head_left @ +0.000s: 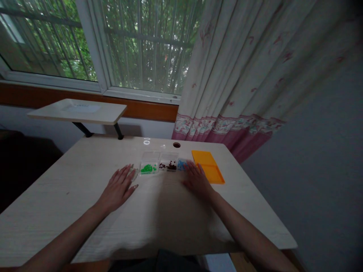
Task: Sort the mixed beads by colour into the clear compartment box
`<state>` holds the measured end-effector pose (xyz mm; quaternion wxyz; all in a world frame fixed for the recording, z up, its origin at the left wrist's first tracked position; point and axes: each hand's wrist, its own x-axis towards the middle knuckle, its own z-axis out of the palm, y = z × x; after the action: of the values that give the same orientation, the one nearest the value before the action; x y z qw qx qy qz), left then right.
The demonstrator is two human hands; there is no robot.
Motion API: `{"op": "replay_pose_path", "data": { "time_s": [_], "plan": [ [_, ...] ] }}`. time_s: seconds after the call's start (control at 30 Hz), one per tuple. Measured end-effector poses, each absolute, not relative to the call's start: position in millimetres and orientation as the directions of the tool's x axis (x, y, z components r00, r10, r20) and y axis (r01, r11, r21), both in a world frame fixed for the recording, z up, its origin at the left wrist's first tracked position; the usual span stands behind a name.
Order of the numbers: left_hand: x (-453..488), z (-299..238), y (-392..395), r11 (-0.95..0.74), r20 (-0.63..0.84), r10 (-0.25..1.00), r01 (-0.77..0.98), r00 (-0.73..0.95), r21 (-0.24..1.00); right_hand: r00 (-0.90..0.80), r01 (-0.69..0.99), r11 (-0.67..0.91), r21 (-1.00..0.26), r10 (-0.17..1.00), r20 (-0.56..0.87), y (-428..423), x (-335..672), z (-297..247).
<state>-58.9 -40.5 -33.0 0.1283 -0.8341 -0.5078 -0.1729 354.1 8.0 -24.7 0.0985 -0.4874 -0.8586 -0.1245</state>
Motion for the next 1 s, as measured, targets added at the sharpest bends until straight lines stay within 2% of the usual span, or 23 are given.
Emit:
{"op": "replay_pose_path", "data": {
  "time_s": [0.27, 0.47, 0.77, 0.9, 1.0],
  "plan": [
    [-45, -39, -35, -0.404, 0.432, 0.821, 0.914, 0.373, -0.022, -0.473, 0.881, 0.461, 0.110, 0.842, 0.260, 1, 341, -22],
    [-32, -40, -31, -0.350, 0.451, 0.841, 0.936, 0.297, 0.036, -0.441, 0.897, 0.436, 0.076, 0.867, 0.232, -2, 333, -19],
    [-11, -36, -24, -0.194, 0.467, 0.872, 0.980, 0.148, 0.051, -0.395, 0.918, 0.391, 0.058, 0.895, 0.210, 9, 324, -7],
    [-7, -27, -21, -0.167, 0.461, 0.879, 0.985, 0.124, 0.053, -0.314, 0.942, 0.334, -0.035, 0.913, 0.259, 16, 317, -1],
    [-1, -14, -12, -0.215, 0.475, 0.865, 0.975, 0.162, 0.059, -0.254, 0.941, 0.316, -0.125, 0.898, 0.359, 22, 305, 2]
  ]
}}
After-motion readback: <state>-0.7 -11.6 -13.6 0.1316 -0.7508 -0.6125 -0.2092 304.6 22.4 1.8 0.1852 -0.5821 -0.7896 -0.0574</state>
